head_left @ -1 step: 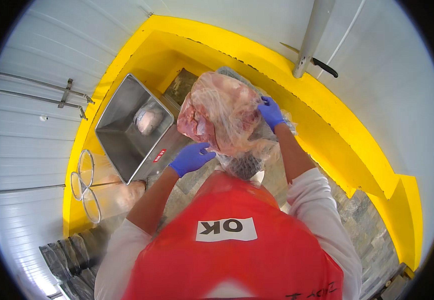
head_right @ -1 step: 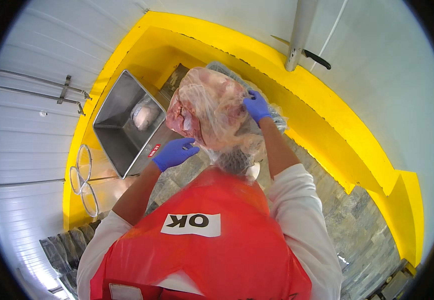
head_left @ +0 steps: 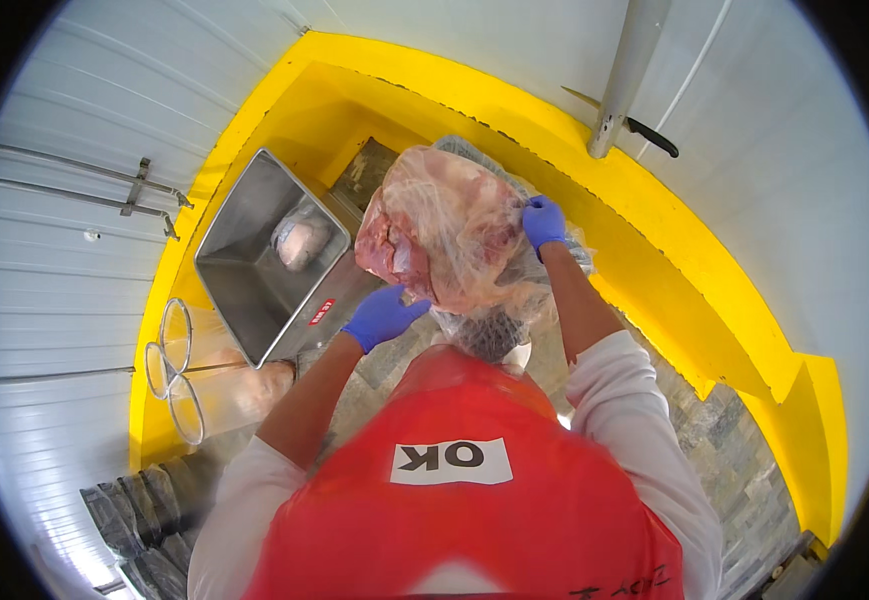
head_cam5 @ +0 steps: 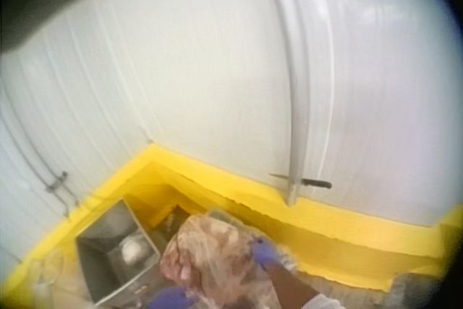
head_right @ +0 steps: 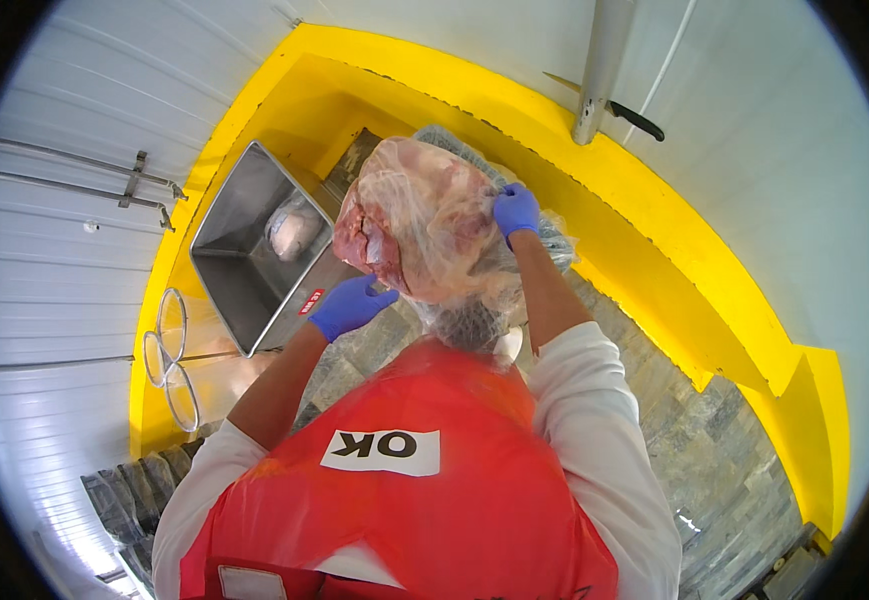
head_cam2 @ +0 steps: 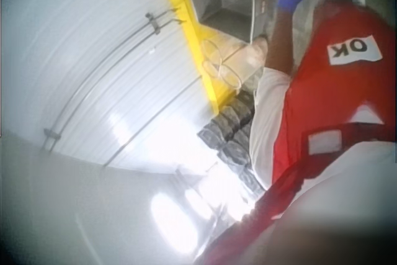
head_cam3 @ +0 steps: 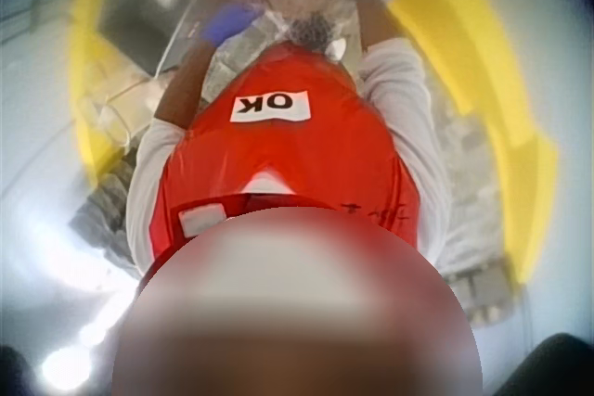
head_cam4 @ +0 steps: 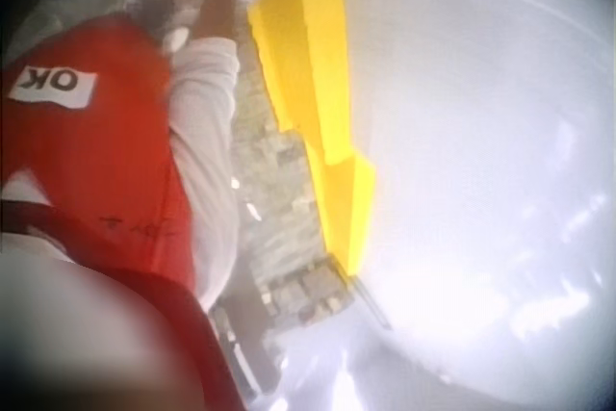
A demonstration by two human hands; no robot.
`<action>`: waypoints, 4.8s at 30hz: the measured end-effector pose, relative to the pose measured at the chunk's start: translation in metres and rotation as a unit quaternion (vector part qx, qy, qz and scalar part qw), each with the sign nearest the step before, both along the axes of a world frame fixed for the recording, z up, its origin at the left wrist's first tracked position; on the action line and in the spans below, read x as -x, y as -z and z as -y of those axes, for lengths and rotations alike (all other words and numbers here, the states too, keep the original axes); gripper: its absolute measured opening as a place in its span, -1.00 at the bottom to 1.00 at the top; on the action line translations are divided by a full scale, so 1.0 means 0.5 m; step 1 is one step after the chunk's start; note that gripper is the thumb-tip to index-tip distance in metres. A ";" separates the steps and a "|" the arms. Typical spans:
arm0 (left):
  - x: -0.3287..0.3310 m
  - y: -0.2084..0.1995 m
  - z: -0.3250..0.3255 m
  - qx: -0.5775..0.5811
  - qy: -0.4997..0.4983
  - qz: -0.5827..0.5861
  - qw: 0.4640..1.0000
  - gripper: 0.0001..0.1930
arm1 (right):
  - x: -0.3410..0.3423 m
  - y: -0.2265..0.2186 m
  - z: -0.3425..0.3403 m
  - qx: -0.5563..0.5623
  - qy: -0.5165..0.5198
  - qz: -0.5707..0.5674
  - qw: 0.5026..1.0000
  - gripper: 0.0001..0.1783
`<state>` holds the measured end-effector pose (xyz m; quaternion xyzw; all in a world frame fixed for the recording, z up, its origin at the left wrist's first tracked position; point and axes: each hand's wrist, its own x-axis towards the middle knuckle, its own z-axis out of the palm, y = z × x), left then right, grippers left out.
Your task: The person handles a large piece of raw meat, removes it from a plastic bag, and uses a knife to cut it into smaller pieces on a yellow countertop.
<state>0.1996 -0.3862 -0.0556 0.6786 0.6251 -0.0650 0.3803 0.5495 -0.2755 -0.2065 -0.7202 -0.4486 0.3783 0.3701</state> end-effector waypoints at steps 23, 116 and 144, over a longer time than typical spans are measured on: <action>0.073 0.154 -0.262 -0.090 -0.243 0.193 0.946 0.15 | -0.028 0.076 0.387 0.146 0.297 -0.413 0.849 -0.88; -0.017 0.081 -0.174 -0.022 -0.183 0.081 0.979 0.44 | 0.004 -0.119 -0.264 -0.183 -0.077 -0.208 0.958 -0.86; 0.005 0.138 -0.170 -0.026 -0.200 0.099 0.974 0.56 | 0.125 -0.171 -0.282 -0.246 -0.438 0.128 0.855 -0.41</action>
